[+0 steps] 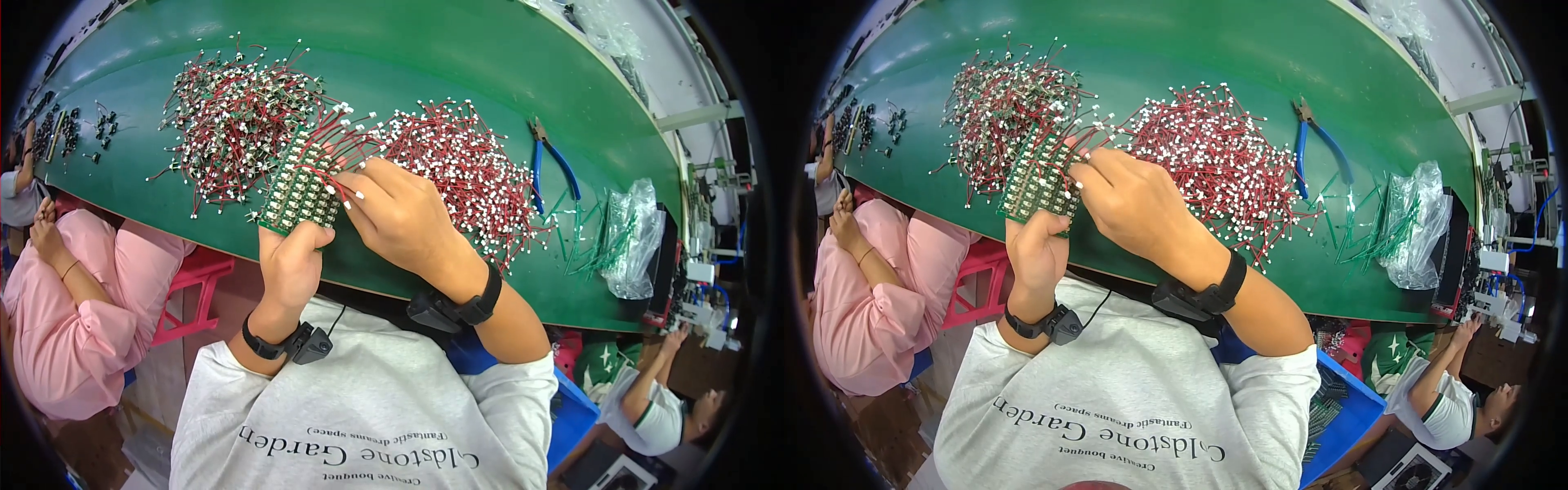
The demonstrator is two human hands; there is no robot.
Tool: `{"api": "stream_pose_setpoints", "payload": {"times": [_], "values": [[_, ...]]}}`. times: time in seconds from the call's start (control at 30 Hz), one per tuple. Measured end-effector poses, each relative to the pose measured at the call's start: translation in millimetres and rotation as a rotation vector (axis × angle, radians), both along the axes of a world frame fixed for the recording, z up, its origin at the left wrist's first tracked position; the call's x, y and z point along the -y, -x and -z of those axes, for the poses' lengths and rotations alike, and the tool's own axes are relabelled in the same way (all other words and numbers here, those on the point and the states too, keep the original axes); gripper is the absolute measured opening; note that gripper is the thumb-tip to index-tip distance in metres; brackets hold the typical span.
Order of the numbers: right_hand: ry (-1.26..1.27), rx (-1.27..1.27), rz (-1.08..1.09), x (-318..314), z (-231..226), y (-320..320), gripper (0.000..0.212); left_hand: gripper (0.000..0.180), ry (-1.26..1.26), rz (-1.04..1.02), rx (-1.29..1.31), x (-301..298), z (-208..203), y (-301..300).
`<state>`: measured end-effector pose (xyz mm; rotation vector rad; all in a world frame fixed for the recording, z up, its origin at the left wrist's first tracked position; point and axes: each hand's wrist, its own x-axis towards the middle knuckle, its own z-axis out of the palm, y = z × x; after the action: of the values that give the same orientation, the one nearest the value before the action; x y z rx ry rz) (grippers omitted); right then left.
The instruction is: The person picks up a circuit board and inserts red and white wires into it one by one. After filling the board with wires, the person places it into a blue bin and begins the process again with a new board.
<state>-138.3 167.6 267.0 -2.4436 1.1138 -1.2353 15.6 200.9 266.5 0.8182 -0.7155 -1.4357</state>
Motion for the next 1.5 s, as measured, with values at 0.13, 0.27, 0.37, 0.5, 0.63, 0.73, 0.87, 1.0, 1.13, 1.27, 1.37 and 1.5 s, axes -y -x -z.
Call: {"api": "stream_pose_setpoints", "payload": {"times": [0.13, 0.27, 0.37, 0.5, 0.63, 0.73, 0.87, 1.0, 1.13, 1.27, 1.37, 1.5], "values": [[0.146, 0.040, 0.009, 3.2, 4.3, -2.8, 0.020, 0.065, 0.061, -0.020, -0.036, 4.7, -4.3, -2.3], [0.158, 0.044, 0.020, 2.9, 6.7, -5.1, 0.016, 0.069, 0.079, 0.000, -0.022, 3.1, -4.1, -5.2], [0.100, -0.053, 0.088, -0.8, 1.2, -4.9, 0.015, 0.072, 0.004, -0.021, 0.060, 1.8, -3.6, -8.7], [0.113, -0.069, 0.109, -2.3, 3.9, -6.0, 0.016, 0.075, 0.027, -0.017, -0.006, 3.0, -8.2, -5.4], [0.102, -0.022, 0.079, -1.9, 3.4, -8.6, 0.015, 0.074, 0.013, -0.019, -0.014, 2.8, -4.5, -8.0], [0.038, 0.069, 0.064, -0.3, 3.5, -7.5, 0.014, 0.071, 0.034, -0.022, -0.030, 2.9, -7.7, -3.5], [0.004, 0.155, 0.071, -0.4, 3.3, -8.3, 0.014, 0.059, 0.038, 0.006, -0.054, 0.9, -5.1, -1.7], [-0.063, 0.240, 0.048, -2.8, 2.2, -9.8, 0.014, 0.050, 0.033, 0.023, -0.030, -2.5, -3.5, -0.7], [-0.074, 0.218, 0.079, -4.2, 2.7, -10.8, 0.015, 0.049, 0.050, 0.017, -0.036, -4.1, 3.5, -2.1], [-0.040, 0.204, 0.078, -4.5, 4.5, -11.5, 0.017, 0.049, 0.065, 0.052, -0.031, -5.6, 8.1, -2.4], [0.000, 0.164, 0.089, -7.8, 2.2, -10.7, 0.017, 0.046, 0.063, 0.060, -0.008, -6.4, 12.0, -3.6], [0.089, 0.002, 0.100, -10.7, -0.2, -9.6, 0.017, 0.043, 0.051, 0.068, 0.059, -6.2, 6.2, -0.2]]}}
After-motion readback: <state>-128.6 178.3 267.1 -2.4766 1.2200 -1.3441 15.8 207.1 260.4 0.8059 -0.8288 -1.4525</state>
